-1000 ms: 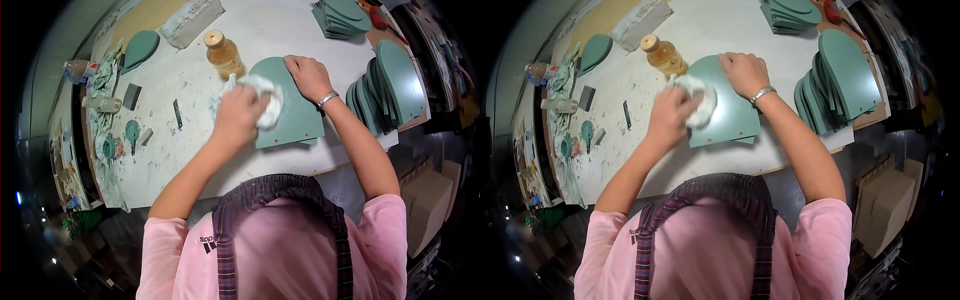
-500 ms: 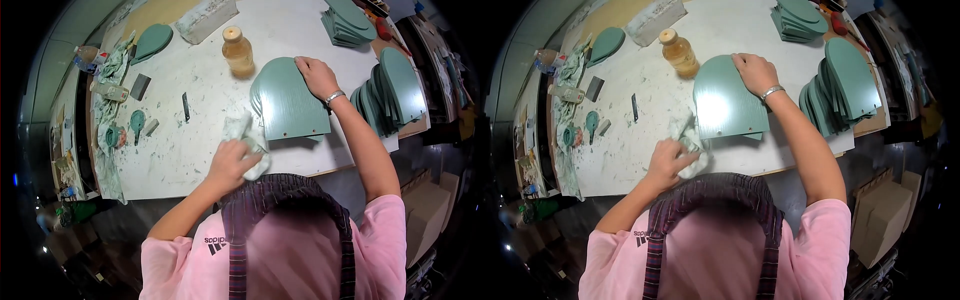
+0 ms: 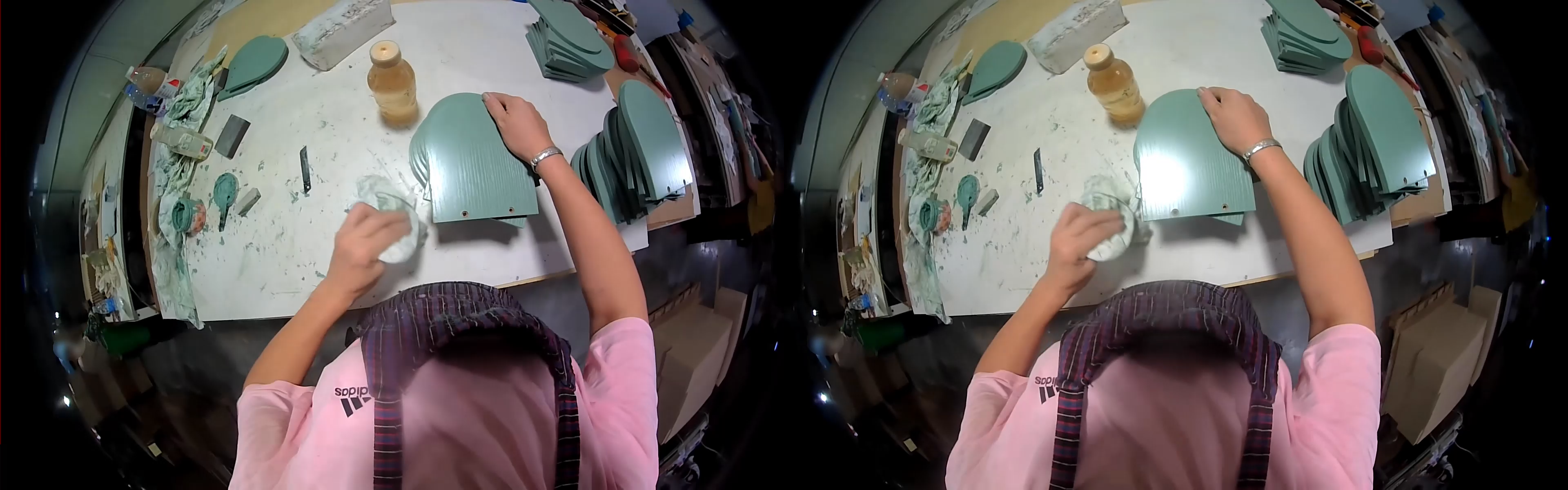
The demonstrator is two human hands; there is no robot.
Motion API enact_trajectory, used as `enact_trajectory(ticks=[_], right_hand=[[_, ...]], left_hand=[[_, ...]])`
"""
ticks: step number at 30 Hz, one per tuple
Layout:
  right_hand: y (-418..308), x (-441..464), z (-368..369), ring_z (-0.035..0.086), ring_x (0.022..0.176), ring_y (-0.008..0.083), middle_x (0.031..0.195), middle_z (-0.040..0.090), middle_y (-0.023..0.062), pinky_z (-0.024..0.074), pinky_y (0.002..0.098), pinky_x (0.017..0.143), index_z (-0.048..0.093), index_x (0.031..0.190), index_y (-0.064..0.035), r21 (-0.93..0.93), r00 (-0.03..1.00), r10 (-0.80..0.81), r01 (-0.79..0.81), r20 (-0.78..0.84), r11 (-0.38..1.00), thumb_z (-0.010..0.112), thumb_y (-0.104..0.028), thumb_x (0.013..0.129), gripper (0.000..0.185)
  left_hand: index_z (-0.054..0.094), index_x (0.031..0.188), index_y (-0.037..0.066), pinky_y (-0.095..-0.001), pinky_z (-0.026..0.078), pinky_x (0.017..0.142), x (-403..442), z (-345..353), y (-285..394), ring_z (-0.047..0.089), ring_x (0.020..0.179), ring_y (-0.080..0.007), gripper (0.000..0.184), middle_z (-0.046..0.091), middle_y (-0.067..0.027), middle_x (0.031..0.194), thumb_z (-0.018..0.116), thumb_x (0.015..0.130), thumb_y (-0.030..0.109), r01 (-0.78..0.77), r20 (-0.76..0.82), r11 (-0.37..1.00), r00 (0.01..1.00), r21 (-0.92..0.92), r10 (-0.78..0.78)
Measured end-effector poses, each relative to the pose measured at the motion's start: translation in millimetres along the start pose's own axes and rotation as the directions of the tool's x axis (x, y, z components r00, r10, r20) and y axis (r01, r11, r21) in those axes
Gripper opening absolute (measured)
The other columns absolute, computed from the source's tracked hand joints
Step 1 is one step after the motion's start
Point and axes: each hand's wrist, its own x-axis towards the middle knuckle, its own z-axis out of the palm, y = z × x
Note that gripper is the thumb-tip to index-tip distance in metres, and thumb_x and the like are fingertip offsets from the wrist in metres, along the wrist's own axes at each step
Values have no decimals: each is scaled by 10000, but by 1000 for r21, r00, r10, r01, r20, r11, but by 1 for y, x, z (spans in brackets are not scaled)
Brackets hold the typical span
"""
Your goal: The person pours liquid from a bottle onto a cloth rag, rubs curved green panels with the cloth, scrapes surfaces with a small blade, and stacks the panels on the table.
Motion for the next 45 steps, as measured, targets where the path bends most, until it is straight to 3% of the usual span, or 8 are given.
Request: enact_trajectory(ticks=[2, 11, 17, 20, 22, 25, 32, 45], right_hand=[[-1, 0, -1, 654, 959, 362, 1019, 695, 199, 488, 389, 876, 681, 1153, -67, -9, 1000, 3, -3, 11, 1000, 427, -442, 979, 486], [1, -1, 2, 654, 976, 364, 1030, 705, 172, 500, 421, 882, 706, 1132, -104, 0, 1000, -16, 16, -12, 1000, 403, -451, 965, 489], [1, 2, 3, 649, 1021, 354, 1069, 704, 162, 495, 410, 907, 693, 1168, -113, -18, 1000, -10, 10, -3, 1000, 402, -451, 969, 489], [4, 2, 3, 640, 1020, 355, 1108, 689, 159, 494, 421, 902, 681, 1179, -112, -41, 1000, 9, -10, -20, 999, 418, -426, 968, 461], [5, 8, 5, 632, 1006, 357, 1143, 667, 143, 493, 441, 897, 668, 1184, -126, -326, 961, -243, 190, -131, 926, 432, -395, 964, 420], [1, 15, 18, 626, 981, 363, 1150, 650, 134, 498, 462, 880, 656, 1187, -142, -271, 898, -397, 341, -190, 900, 435, -372, 961, 391], [-23, 4, 15, 641, 1027, 327, 1140, 683, 105, 508, 406, 888, 681, 1184, -167, -175, 991, -124, 115, -41, 978, 454, -378, 963, 380], [-23, 2, 17, 645, 1003, 335, 1112, 690, 111, 507, 426, 890, 695, 1143, -146, -149, 986, -147, 134, -81, 980, 448, -383, 956, 390]], left_hand=[[718, 1029, 46, -358, 502, 795, 15, -2, 5, 586, 896, -301, 499, 690, -100, 1119, 562, 579, -105, 24, -172, 999, 985, 27, -19], [725, 1006, 28, -365, 489, 842, -7, 0, -20, 606, 906, -287, 444, 712, -91, 1077, 606, 589, -70, 15, -25, 986, 1000, 164, -11], [718, 1079, 38, -346, 520, 794, 23, 28, 14, 610, 941, -272, 448, 695, -91, 1142, 647, 647, -58, -148, -56, 989, 988, -13, 147], [708, 1079, 25, -349, 527, 795, -2, 19, -14, 616, 958, -277, 468, 686, -106, 1144, 639, 634, -100, -26, -110, 1000, 994, 8, 27], [704, 1074, 21, -352, 525, 807, 8, 7, -9, 619, 963, -282, 471, 680, -112, 1148, 640, 622, -98, 33, -160, 999, 986, -17, -36], [683, 1041, 26, -381, 507, 852, 42, 2, 24, 606, 981, -307, 437, 659, -113, 1129, 667, 612, -53, 75, -177, 980, 978, -185, -108], [730, 860, 49, -366, 510, 791, 57, 34, -13, 621, 889, -288, 210, 684, -86, 913, 663, 684, -44, 65, -141, 979, 986, -192, -93], [708, 827, 51, -376, 490, 760, 55, 36, -20, 602, 857, -297, 193, 654, -100, 879, 677, 676, -65, 88, -182, 952, 972, -294, -146]])
